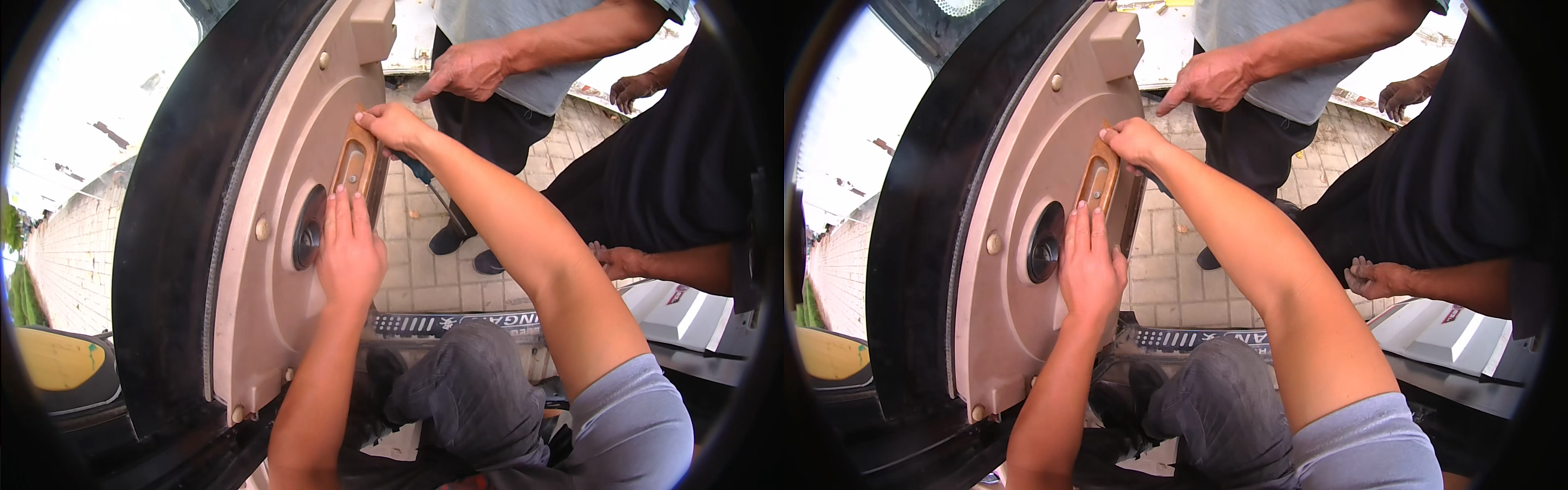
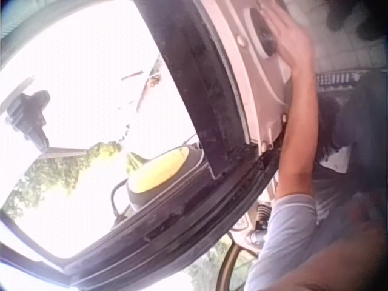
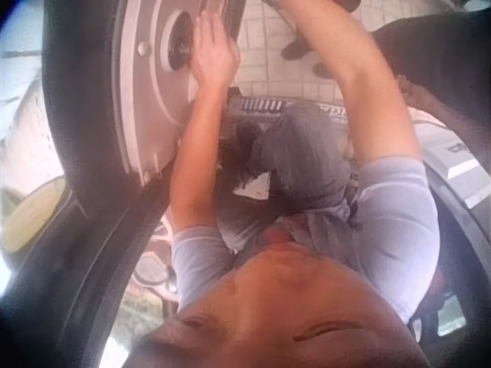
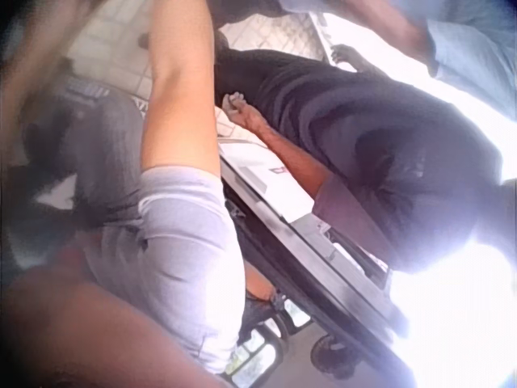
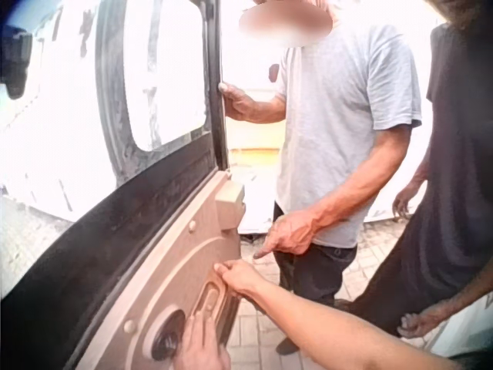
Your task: The person uses a screwdriver to remove screws from the vehicle door panel and dashboard, detaches the door panel, and then removes the dashboard cover to access internal wiring.
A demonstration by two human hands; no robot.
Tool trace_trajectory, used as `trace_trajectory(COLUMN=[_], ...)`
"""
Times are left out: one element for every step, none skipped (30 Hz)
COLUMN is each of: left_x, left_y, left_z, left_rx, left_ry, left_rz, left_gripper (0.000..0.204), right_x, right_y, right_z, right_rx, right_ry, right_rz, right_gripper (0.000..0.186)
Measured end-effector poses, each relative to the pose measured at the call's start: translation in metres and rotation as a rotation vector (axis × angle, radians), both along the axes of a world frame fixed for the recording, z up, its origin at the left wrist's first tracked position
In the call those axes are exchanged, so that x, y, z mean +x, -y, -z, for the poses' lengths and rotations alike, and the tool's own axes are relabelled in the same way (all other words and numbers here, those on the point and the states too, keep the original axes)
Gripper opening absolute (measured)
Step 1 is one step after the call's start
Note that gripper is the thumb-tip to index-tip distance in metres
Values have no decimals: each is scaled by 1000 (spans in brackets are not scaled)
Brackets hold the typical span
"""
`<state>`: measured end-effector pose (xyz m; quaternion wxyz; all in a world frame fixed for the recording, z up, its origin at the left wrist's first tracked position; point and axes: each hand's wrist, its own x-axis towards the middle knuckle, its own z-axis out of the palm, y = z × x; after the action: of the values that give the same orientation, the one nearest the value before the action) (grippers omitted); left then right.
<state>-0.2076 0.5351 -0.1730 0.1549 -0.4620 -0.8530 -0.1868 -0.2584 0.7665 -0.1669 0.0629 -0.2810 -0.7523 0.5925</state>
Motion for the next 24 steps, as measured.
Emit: trace_trajectory(left_x=[1,0,-2,-3,-4,-5,-5,-4,-4,-4,-3,-3,-3,-3,-3,-3,-3,-4,-5,-5,-5,-5,-5,-6], left_y=[-1,0,-1,-2,-5,-2,0,1,2,6,5,2,1,-3,-7,-10,-11,-14,-16,-16,-16,-15,-15,-15], left_z=[-2,-1,3,5,6,8,9,7,6,7,6,3,1,0,0,0,0,0,0,-2,-4,-5,-5,-3], left_rx=[4,12,20,29,44,53,62,72,80,85,76,65,54,28,1,-26,-26,-26,-25,-27,-28,-28,-31,-33], left_ry=[-10,-10,-10,-12,9,37,64,80,95,115,102,87,72,66,60,55,61,67,72,102,131,160,154,147], left_rz=[-4,2,12,24,32,27,24,18,7,-12,-17,-15,-18,-25,-36,-48,-53,-59,-64,-70,-75,-79,-84,-88], left_gripper=[60,59,58,57,56,56,55,56,57,57,59,61,62,63,64,65,65,65,65,65,64,63,63,63], right_x=[2,3,7,9,13,18,27,37,45,56,64,71,71,68,65,59,54,51,49,49,50,50,50,50], right_y=[-1,1,1,3,5,20,29,37,44,63,68,70,74,75,81,84,86,87,85,87,89,91,92,93], right_z=[2,0,-3,-5,-10,-24,-40,-64,-88,-128,-153,-176,-184,-191,-191,-184,-173,-165,-160,-159,-159,-158,-158,-157], right_rx=[17,36,76,260,448,628,541,591,637,440,396,222,101,-15,-69,-34,-25,-16,12,26,42,58,60,63], right_ry=[20,42,41,-35,-112,-186,-153,-248,-346,-427,-646,-787,-926,-1069,-1091,-1112,-1065,-1019,-1009,-999,-991,-982,-977,-972], right_rz=[5,1,14,51,92,119,84,76,63,108,153,144,124,110,120,134,100,65,50,49,49,49,33,17], right_gripper=[44,46,47,46,46,46,43,41,39,36,35,35,34,32,34,36,36,37,37,37,37,37,37,36])
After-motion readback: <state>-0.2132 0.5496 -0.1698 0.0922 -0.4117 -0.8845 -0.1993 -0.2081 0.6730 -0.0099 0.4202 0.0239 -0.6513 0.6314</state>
